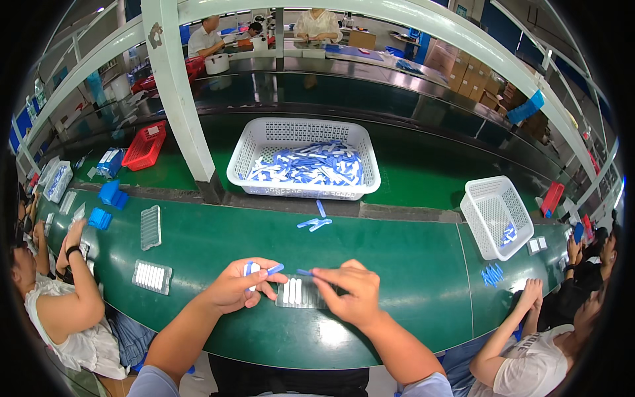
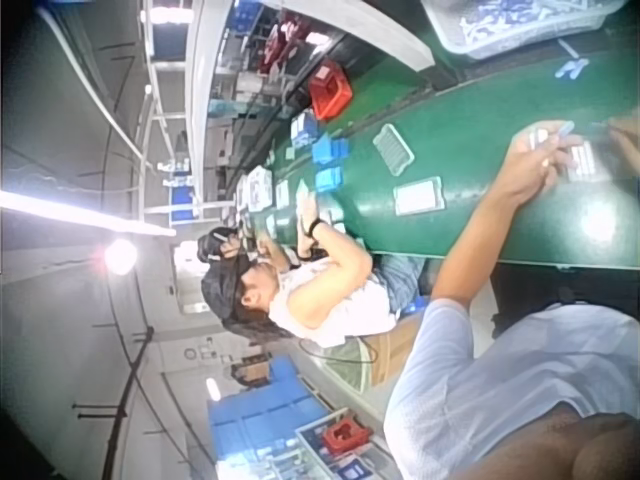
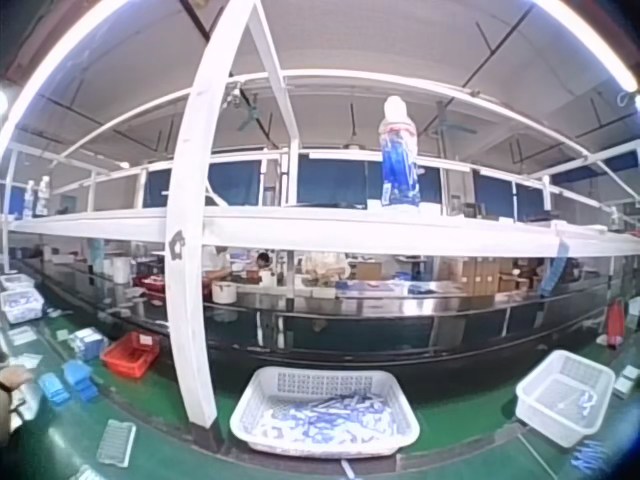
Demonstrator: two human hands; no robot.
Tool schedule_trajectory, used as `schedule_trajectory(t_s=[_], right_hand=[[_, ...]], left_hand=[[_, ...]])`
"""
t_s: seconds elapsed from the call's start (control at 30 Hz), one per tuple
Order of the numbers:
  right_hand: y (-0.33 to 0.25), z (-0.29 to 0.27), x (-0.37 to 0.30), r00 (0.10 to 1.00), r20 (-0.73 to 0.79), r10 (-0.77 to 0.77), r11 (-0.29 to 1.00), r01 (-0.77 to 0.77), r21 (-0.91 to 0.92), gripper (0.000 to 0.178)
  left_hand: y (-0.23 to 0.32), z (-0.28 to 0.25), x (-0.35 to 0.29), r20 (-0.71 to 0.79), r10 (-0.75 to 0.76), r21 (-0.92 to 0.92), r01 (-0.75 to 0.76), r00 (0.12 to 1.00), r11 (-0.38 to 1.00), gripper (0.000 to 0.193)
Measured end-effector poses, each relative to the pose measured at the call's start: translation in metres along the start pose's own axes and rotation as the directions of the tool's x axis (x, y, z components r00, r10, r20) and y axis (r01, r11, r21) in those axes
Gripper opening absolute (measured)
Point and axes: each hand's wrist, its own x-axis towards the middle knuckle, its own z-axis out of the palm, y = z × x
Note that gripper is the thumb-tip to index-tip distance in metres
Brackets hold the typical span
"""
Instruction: The person packs small plastic components by inserting them one by one into the slots of clear plastic trays by hand.
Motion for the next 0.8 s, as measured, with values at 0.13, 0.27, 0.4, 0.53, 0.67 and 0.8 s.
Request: schedule_trajectory(t_s=[0.13, 0.27, 0.4, 0.53, 0.67, 0.8], right_hand=[[0.002, -0.008, 0.006, 0.99, 0.007, 0.141, 0.968, -0.136, -0.211, 0.017], [0.001, -0.021, 0.006, 0.931, 0.24, 0.273, 0.961, -0.256, -0.103, 0.011], [0.01, -0.017, 0.0, 0.721, 0.536, 0.439, 0.757, -0.618, 0.211, 0.009], [0.003, -0.011, 0.004, 0.554, 0.589, 0.588, 0.706, -0.707, -0.038, 0.012], [0.008, 0.013, -0.009, 0.782, 0.516, 0.349, 0.936, -0.268, -0.227, 0.037], [0.002, 0.015, -0.006, 0.824, 0.47, 0.316, 0.948, -0.249, -0.199, 0.064]], left_hand=[[-0.002, 0.002, 0.001, -0.032, 0.042, -0.001, -0.043, 0.999, 0.999, 0.036], [-0.003, 0.004, 0.002, -0.042, 0.035, 0.014, -0.035, 0.998, 0.999, 0.036], [-0.005, 0.004, 0.001, -0.048, 0.026, 0.016, -0.025, 0.999, 1.0, 0.036], [-0.003, 0.004, 0.001, -0.039, 0.026, 0.025, -0.025, 0.999, 0.999, 0.036], [-0.003, 0.005, 0.003, 0.002, -0.002, 0.038, 0.002, 1.0, 0.999, 0.037], [-0.004, 0.002, 0.002, -0.007, -0.009, 0.059, 0.009, 1.0, 0.998, 0.039]])
